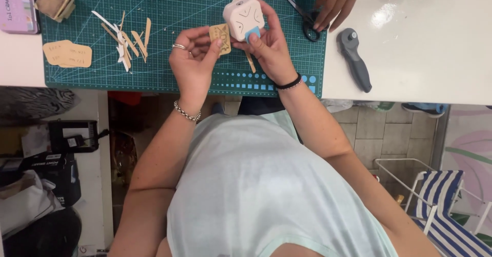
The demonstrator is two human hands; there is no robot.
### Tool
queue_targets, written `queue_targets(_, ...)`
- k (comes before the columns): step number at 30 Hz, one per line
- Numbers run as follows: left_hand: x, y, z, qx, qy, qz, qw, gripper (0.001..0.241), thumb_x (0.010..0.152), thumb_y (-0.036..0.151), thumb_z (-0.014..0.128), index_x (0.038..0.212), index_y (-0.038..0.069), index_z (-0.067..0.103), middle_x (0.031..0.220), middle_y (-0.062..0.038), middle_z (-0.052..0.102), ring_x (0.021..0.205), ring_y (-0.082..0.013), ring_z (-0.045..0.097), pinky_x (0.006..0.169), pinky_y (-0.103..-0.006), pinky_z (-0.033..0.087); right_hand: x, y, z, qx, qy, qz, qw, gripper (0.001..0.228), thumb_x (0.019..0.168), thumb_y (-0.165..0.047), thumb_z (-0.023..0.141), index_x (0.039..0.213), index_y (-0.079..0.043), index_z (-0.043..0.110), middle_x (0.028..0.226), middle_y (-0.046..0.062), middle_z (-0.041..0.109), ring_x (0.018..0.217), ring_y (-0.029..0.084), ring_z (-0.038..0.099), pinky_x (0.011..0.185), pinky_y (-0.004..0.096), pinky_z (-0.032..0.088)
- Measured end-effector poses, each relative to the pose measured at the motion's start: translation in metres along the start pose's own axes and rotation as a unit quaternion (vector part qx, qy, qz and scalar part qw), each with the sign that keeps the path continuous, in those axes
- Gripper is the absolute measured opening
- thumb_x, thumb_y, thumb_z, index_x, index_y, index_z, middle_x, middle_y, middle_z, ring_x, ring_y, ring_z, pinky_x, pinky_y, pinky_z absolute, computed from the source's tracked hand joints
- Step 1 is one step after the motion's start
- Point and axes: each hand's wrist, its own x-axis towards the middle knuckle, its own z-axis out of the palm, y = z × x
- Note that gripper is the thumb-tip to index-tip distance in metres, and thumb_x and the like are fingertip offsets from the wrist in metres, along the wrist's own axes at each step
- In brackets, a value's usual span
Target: The person uses a hole punch to create holes in small, rectangular wooden pieces on a green cutting mat. They also use a white and blue handheld tool to round the corners of the wooden pieces. The person repeatedly picks up, processes, and stacks the wooden pieces.
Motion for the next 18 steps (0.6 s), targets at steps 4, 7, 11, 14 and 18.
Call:
queue_targets(4,0.003,-0.003,-0.001,0.005,0.003,-0.003,1.000,0.026,0.089,0.009,0.078,0.110,0.004,0.065,0.098,-0.012,0.073,0.090,-0.0163,0.073,0.078,-0.0239,0.065,0.002,-0.002,0.003,-0.013,0.000,0.000,1.000,0.059,0.106,-0.020,0.067,0.154,-0.019,0.031,0.158,0.013,0.038,0.136,0.032,0.055,0.103,0.047,0.061)
queue_targets(7,0.003,-0.004,-0.003,0.020,-0.017,0.021,0.999,0.025,0.090,0.006,0.077,0.113,0.005,0.066,0.102,-0.012,0.074,0.094,-0.0168,0.074,0.082,-0.0249,0.065,0.002,-0.001,0.005,-0.051,-0.028,-0.024,0.998,0.056,0.108,-0.020,0.066,0.155,-0.021,0.033,0.160,0.004,0.034,0.137,0.028,0.053,0.103,0.048,0.061)
queue_targets(11,0.005,-0.010,-0.005,-0.011,-0.013,-0.003,1.000,0.023,0.089,0.005,0.078,0.109,0.004,0.068,0.102,-0.010,0.074,0.093,-0.0149,0.073,0.082,-0.0232,0.064,0.004,-0.001,0.005,-0.070,-0.027,0.005,0.997,0.053,0.105,-0.022,0.068,0.147,-0.019,0.035,0.157,0.007,0.037,0.130,0.026,0.057,0.100,0.044,0.062)
queue_targets(14,0.006,-0.012,-0.009,-0.017,-0.016,0.004,1.000,0.021,0.088,0.003,0.078,0.108,0.003,0.069,0.106,-0.011,0.074,0.094,-0.0155,0.073,0.083,-0.0233,0.064,0.005,0.001,0.005,-0.070,-0.023,0.018,0.997,0.048,0.104,-0.020,0.068,0.140,-0.018,0.038,0.162,0.005,0.030,0.131,0.026,0.057,0.099,0.043,0.063)
queue_targets(18,0.005,-0.014,-0.009,-0.012,-0.020,-0.007,1.000,0.023,0.086,0.001,0.079,0.106,0.004,0.069,0.104,-0.009,0.075,0.092,-0.0149,0.074,0.082,-0.0231,0.065,0.004,0.007,0.000,-0.079,-0.010,0.005,0.997,0.046,0.101,-0.017,0.072,0.134,-0.015,0.041,0.156,0.004,0.037,0.123,0.027,0.061,0.092,0.046,0.065)
